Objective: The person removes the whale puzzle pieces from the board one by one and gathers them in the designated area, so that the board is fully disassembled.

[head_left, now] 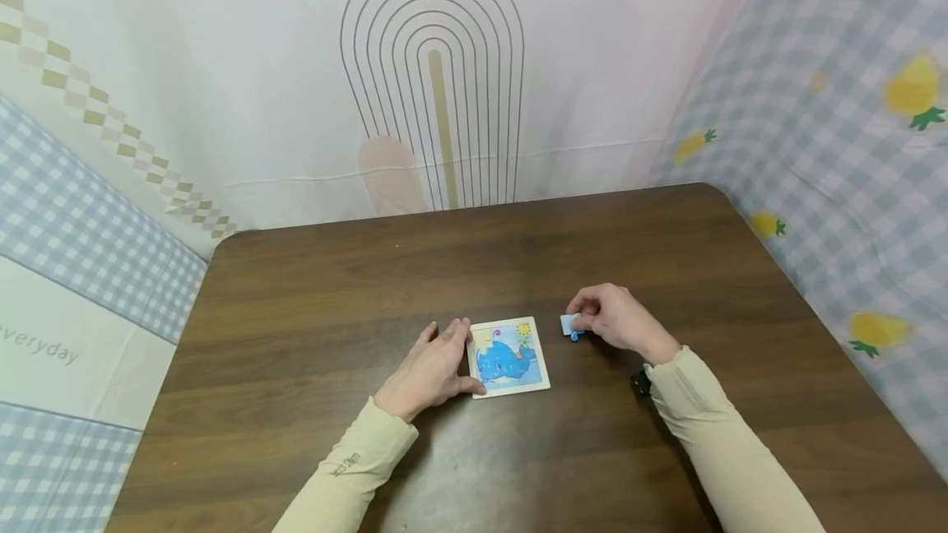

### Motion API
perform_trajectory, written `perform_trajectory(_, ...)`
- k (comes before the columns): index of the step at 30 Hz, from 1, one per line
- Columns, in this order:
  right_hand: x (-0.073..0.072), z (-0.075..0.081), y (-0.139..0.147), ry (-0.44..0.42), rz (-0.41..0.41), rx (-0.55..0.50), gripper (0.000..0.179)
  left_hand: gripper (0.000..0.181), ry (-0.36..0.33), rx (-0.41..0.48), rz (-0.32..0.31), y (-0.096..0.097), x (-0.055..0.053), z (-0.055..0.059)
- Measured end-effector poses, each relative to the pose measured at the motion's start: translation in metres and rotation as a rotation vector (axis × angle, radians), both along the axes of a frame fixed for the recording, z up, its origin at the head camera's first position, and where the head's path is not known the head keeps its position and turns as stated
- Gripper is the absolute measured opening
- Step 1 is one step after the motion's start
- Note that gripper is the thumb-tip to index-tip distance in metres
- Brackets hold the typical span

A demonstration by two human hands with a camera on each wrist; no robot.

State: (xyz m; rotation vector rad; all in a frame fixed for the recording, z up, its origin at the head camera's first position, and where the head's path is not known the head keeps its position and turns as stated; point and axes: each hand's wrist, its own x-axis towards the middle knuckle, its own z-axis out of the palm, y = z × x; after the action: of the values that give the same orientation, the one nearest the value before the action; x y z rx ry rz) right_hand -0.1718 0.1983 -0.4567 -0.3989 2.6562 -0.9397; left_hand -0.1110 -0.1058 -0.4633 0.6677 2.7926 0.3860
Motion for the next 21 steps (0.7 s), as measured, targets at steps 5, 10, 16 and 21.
perform_trajectory(5, -0.0034, -0.0032, 0.0038, -0.010, 0.010, -0.002, 0.006, 0.101, 0.009, 0.006, -0.001, -0.0013, 0.0007, -0.0006)
perform_trajectory(10, -0.0053, -0.0045, 0.0040, -0.002, -0.006, 0.012, 0.008, 0.101, 0.031, 0.009, -0.004, -0.0003, 0.0000, -0.0005)
perform_trajectory(16, -0.0067, -0.0068, 0.0026, 0.004, -0.041, 0.034, 0.011, 0.100, 0.028, 0.007, 0.006, -0.0001, 0.0010, -0.0006)
perform_trajectory(21, -0.0057, -0.0093, 0.0028, -0.009, -0.058, 0.031, 0.011, 0.100, 0.011, 0.003, 0.010, -0.0006, 0.0021, -0.0019)
